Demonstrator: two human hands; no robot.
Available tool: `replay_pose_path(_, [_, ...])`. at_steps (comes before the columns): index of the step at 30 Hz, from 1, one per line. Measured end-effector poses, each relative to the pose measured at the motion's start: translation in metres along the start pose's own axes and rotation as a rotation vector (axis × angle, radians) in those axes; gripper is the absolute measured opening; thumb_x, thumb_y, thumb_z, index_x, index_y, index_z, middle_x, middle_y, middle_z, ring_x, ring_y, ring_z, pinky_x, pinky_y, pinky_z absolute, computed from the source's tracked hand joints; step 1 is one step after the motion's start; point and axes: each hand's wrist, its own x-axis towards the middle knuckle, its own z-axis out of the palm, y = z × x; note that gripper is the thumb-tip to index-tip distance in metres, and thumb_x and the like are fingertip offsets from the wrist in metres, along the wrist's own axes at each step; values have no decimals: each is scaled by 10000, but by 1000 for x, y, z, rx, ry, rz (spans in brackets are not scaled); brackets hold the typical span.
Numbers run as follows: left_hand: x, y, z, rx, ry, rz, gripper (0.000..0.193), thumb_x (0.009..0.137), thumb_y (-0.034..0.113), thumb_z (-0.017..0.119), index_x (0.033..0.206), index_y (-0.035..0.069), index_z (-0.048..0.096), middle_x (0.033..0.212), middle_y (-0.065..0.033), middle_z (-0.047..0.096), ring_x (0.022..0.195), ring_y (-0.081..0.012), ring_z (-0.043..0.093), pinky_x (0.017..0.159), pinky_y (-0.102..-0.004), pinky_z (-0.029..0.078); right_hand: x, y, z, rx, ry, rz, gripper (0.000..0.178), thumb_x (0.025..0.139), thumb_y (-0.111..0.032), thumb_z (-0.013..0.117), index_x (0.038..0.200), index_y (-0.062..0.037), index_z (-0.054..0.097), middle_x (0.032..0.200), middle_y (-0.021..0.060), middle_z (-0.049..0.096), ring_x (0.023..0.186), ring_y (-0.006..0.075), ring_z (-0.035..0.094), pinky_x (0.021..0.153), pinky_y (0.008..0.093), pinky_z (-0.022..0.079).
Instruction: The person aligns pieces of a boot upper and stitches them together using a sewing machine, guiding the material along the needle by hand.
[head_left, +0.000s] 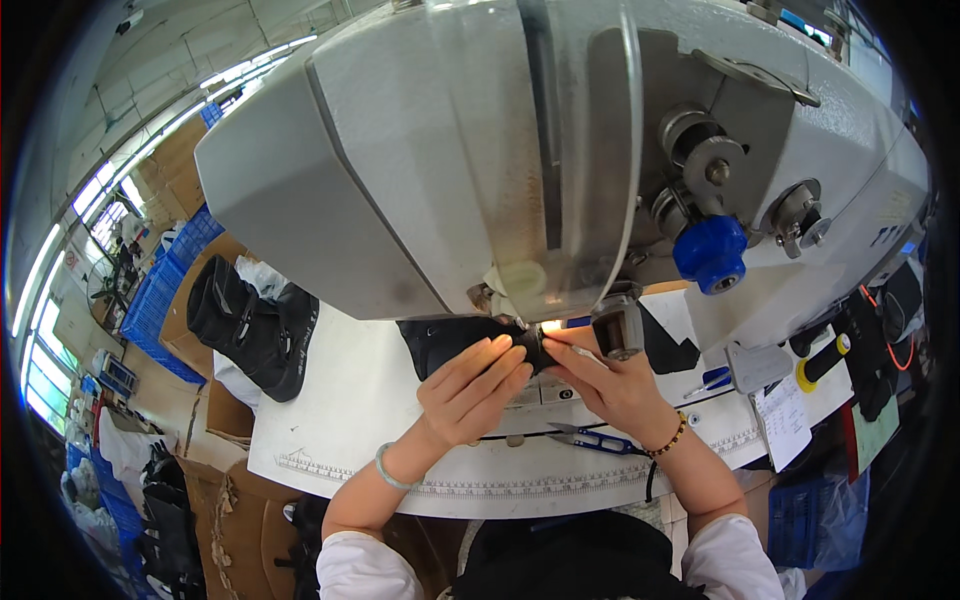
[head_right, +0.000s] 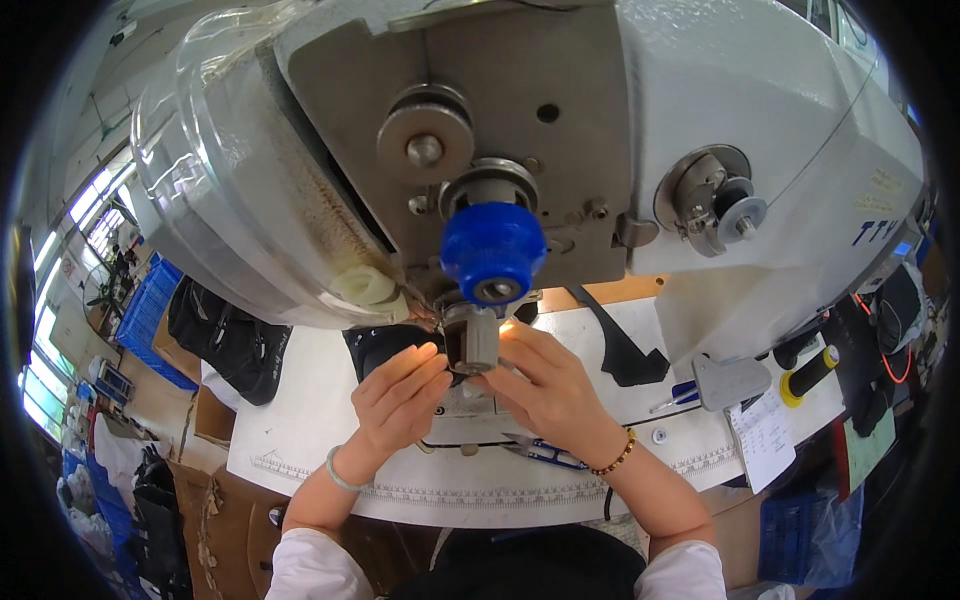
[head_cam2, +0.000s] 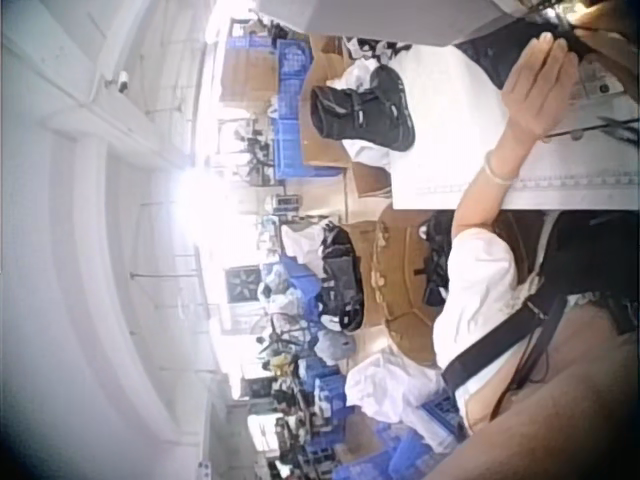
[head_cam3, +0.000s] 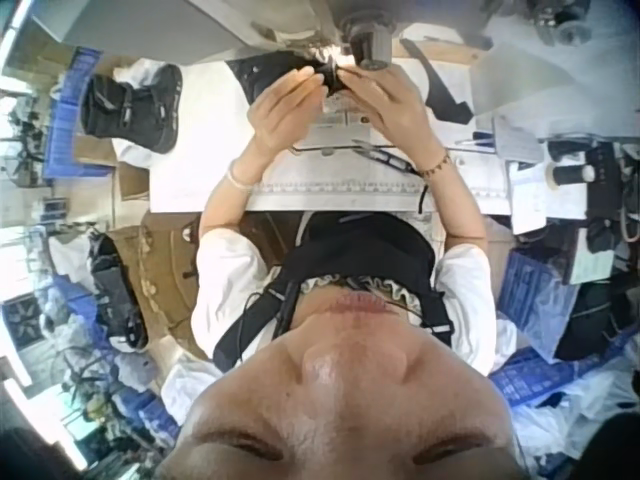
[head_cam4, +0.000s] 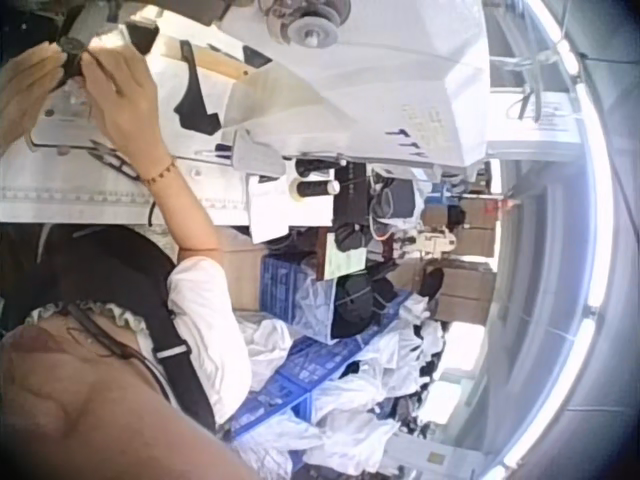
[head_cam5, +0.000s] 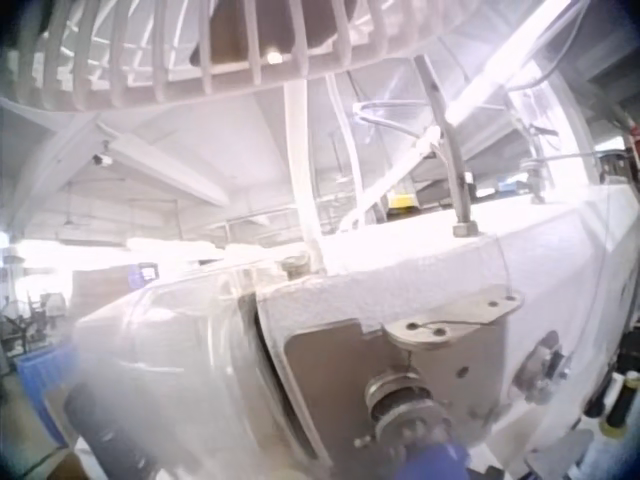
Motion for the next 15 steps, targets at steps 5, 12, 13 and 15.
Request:
replay_pose_path(5, [-2, 1, 3, 0, 17, -28, 115, 691, 54, 679, 800, 45, 643, 839, -49, 653, 809, -201, 635, 735, -294, 540, -4, 4, 2, -10, 62, -33, 276, 644, -73, 730, 876, -32, 587, 999, 105, 532, 907, 287, 559, 727, 349, 497])
replay_pose_path(12, [-3, -6, 3, -18, 18, 11, 127, 685, 46, 679, 807, 54, 642, 865, -52, 641, 820, -201, 630, 737, -294, 545, -6, 1, 2, -3, 25, -28, 267, 645, -39, 709, 883, -28, 588, 1036, 102, 532, 927, 295, 551, 736, 349, 492])
replay_pose_path(13, [-4, -6, 3, -15, 19, 9, 127, 685, 46, 679, 807, 54, 642, 865, -52, 641, 820, -201, 630, 737, -294, 545, -6, 0, 3, -8, 31, -17, 270, 635, -20, 698, 881, -21, 585, 1028, 102, 538, 943, 298, 543, 748, 355, 486])
replay_pose_path(15, [-3, -4, 4, -8, 23, 8, 135, 687, 41, 673, 818, 54, 644, 872, -52, 640, 826, -199, 629, 742, -296, 544, -5, 0, 3, -12, 36, -3, 274, 625, -1, 687, 878, -15, 582, 1020, 102, 543, 959, 300, 535, 761, 361, 481])
